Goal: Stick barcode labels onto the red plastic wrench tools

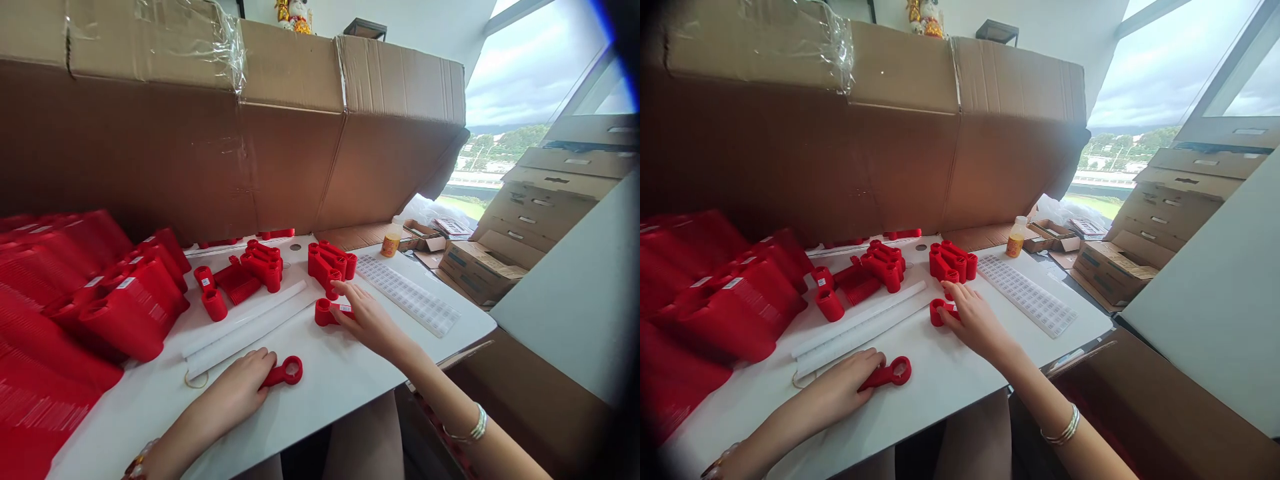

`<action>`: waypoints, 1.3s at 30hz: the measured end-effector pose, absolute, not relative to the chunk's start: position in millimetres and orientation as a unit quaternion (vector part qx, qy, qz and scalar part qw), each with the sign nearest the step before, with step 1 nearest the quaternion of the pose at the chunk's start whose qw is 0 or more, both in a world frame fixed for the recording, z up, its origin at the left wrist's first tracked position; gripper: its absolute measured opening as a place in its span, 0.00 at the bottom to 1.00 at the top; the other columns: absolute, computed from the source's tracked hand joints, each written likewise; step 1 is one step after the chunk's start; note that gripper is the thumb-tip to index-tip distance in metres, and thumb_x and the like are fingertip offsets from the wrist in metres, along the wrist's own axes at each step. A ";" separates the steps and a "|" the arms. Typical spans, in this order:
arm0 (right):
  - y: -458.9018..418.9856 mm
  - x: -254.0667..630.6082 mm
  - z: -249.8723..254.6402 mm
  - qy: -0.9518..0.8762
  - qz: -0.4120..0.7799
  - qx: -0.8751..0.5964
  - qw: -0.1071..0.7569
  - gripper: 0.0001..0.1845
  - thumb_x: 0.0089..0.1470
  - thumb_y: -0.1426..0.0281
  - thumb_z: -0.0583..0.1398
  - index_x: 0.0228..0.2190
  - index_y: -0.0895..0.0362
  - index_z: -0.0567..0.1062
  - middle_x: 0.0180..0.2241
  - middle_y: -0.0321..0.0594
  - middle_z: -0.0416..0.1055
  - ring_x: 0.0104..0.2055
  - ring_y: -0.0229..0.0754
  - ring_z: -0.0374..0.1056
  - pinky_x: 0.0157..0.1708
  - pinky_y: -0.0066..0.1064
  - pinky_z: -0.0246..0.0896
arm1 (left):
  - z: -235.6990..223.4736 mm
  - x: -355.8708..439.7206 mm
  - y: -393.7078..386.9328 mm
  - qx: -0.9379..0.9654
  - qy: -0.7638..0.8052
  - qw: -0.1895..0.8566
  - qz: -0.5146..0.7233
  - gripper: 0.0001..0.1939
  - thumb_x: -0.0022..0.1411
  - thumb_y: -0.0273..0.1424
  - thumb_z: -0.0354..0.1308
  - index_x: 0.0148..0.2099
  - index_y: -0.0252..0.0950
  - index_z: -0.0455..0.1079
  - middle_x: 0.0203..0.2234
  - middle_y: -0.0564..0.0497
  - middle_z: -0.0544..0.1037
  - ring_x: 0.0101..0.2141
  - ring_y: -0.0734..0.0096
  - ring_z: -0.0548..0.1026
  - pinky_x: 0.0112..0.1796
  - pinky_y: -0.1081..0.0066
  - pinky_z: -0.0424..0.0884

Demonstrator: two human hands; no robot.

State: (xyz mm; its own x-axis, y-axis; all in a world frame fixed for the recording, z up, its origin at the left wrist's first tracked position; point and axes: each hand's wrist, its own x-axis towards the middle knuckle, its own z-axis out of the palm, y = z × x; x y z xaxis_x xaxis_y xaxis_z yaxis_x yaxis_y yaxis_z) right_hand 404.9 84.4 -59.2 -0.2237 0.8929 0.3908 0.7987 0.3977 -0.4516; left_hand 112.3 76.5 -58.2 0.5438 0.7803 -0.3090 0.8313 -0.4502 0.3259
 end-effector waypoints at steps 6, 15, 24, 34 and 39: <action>71.1 367.6 -54.7 -0.811 0.034 -0.478 0.337 0.11 0.67 0.73 0.53 0.49 0.55 0.70 0.44 0.48 0.76 0.47 0.52 0.72 0.50 0.49 0.70 | -57.4 100.5 106.0 0.840 0.520 0.154 0.016 0.15 0.73 0.38 0.50 0.55 0.36 0.69 0.54 0.42 0.74 0.55 0.55 0.73 0.53 0.61 0.70; 60.3 346.0 -59.8 -0.833 0.042 -0.434 0.341 0.14 0.64 0.76 0.53 0.51 0.56 0.69 0.38 0.44 0.79 0.37 0.49 0.76 0.39 0.43 0.71 | -76.6 97.4 157.3 0.782 0.620 0.031 0.065 0.13 0.70 0.37 0.62 0.51 0.34 0.74 0.50 0.45 0.77 0.51 0.57 0.75 0.53 0.51 0.73; 55.3 335.1 -48.8 -0.785 0.224 -0.470 0.335 0.09 0.64 0.72 0.55 0.38 0.51 0.75 0.31 0.36 0.77 0.29 0.43 0.71 0.31 0.36 0.67 | -20.6 84.6 131.1 0.798 0.583 0.027 0.152 0.10 0.68 0.20 0.45 0.40 0.39 0.64 0.36 0.50 0.75 0.34 0.64 0.75 0.33 0.66 0.66; 113.2 281.1 43.3 -0.614 0.467 -0.281 0.570 0.24 0.63 0.48 0.61 0.45 0.56 0.75 0.38 0.43 0.75 0.37 0.43 0.74 0.27 0.30 0.75 | 38.3 95.2 105.2 0.788 0.454 -0.167 0.382 0.15 0.76 0.29 0.40 0.43 0.40 0.68 0.45 0.44 0.78 0.42 0.59 0.77 0.43 0.61 0.70; 130.7 270.8 71.5 -0.590 0.470 -0.248 0.608 0.21 0.60 0.50 0.65 0.38 0.57 0.77 0.34 0.40 0.77 0.33 0.41 0.74 0.24 0.27 0.72 | 52.2 104.8 99.6 0.753 0.465 -0.039 0.465 0.09 0.74 0.40 0.51 0.45 0.43 0.68 0.48 0.48 0.79 0.41 0.61 0.78 0.39 0.64 0.72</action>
